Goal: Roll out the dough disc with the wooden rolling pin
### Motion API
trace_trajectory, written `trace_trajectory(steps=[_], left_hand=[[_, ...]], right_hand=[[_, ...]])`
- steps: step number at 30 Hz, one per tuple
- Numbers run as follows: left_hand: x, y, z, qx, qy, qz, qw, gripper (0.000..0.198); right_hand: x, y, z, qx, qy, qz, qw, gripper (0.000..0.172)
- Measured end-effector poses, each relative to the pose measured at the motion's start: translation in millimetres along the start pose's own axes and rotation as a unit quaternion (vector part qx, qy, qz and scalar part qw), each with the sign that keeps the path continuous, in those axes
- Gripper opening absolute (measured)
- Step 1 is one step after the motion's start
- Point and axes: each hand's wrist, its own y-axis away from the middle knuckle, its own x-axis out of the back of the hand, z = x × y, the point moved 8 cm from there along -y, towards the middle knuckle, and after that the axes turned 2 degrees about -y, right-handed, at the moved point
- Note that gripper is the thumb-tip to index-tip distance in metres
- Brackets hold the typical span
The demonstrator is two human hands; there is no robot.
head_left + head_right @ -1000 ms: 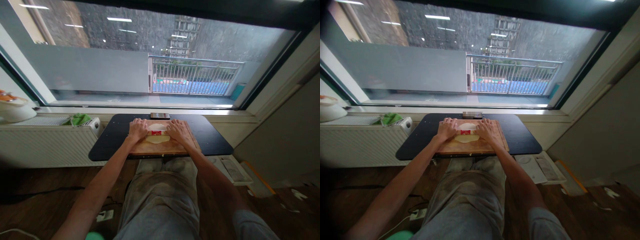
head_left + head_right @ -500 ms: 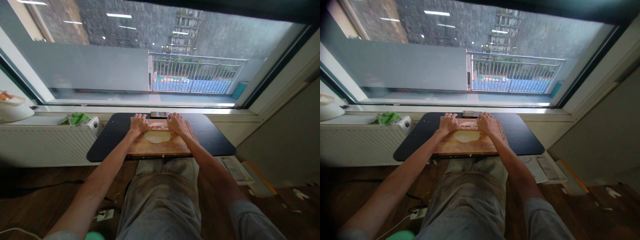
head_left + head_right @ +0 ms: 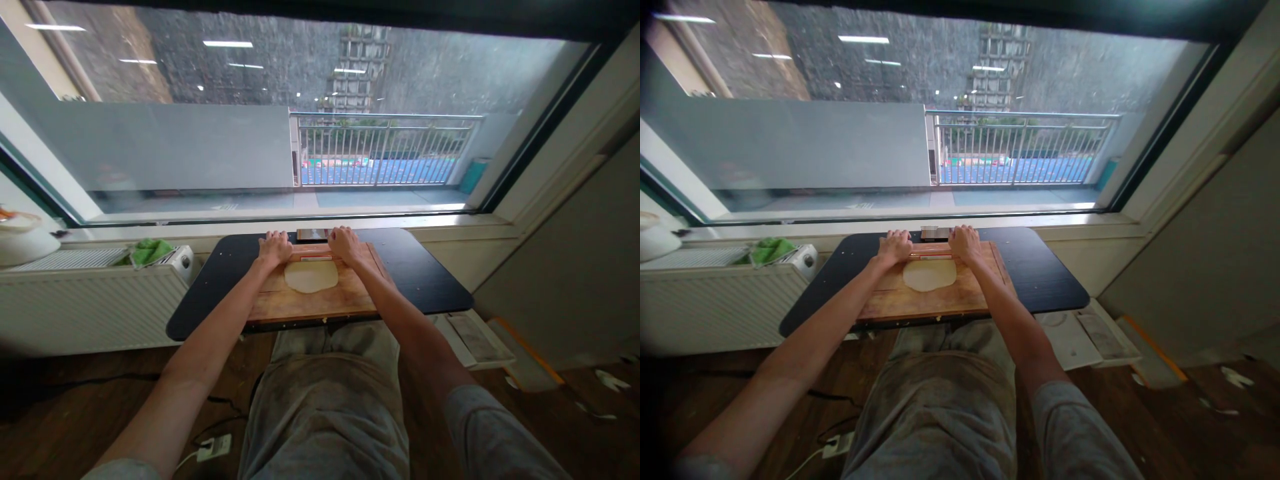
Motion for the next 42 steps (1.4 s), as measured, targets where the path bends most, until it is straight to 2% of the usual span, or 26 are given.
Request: trace_trajectory(steps=[5,13,24,28,32,38,42], left_hand=[[3.6,6.6,2.4,-0.002,-0.026,-0.014,1.0,0.054],[2.0,21.4,9.2,-0.045,-0.065,-0.054,0.995,0.054],[8.1,43.3,15.0,-0.06,-0.073,-0.037,0.995,0.053],[6.8,42.2,20.9,-0.083,-0.067,-0.059,0.993,0.05],[5.4,38.9,21.9,-0.074,-0.031,-0.072,0.994,0.049],[13.6,51.4,22.4,-0.056,-0.041,-0.028,0.997,0.053],[16.4,61.2,27.0,-0.066,-0.05,-0.03,0.996,0.056]], right_hand=[[-12.5,0.2,4.4,-0.002,-0.012,-0.063,0.998,0.043],[-17.3,6.5,1.3,-0.004,0.009,-0.109,0.994,0.048],[-9.2,38.6,-14.5,0.069,0.07,-0.098,0.99,0.04],[-6.2,50.7,-18.1,0.082,0.084,-0.082,0.99,0.04],[-2.8,56.4,-19.8,0.093,0.091,-0.068,0.989,0.043],[-4.4,59.1,-21.9,0.117,0.105,-0.069,0.985,0.038],[-4.4,61.9,-20.6,0.149,0.109,-0.078,0.98,0.036]])
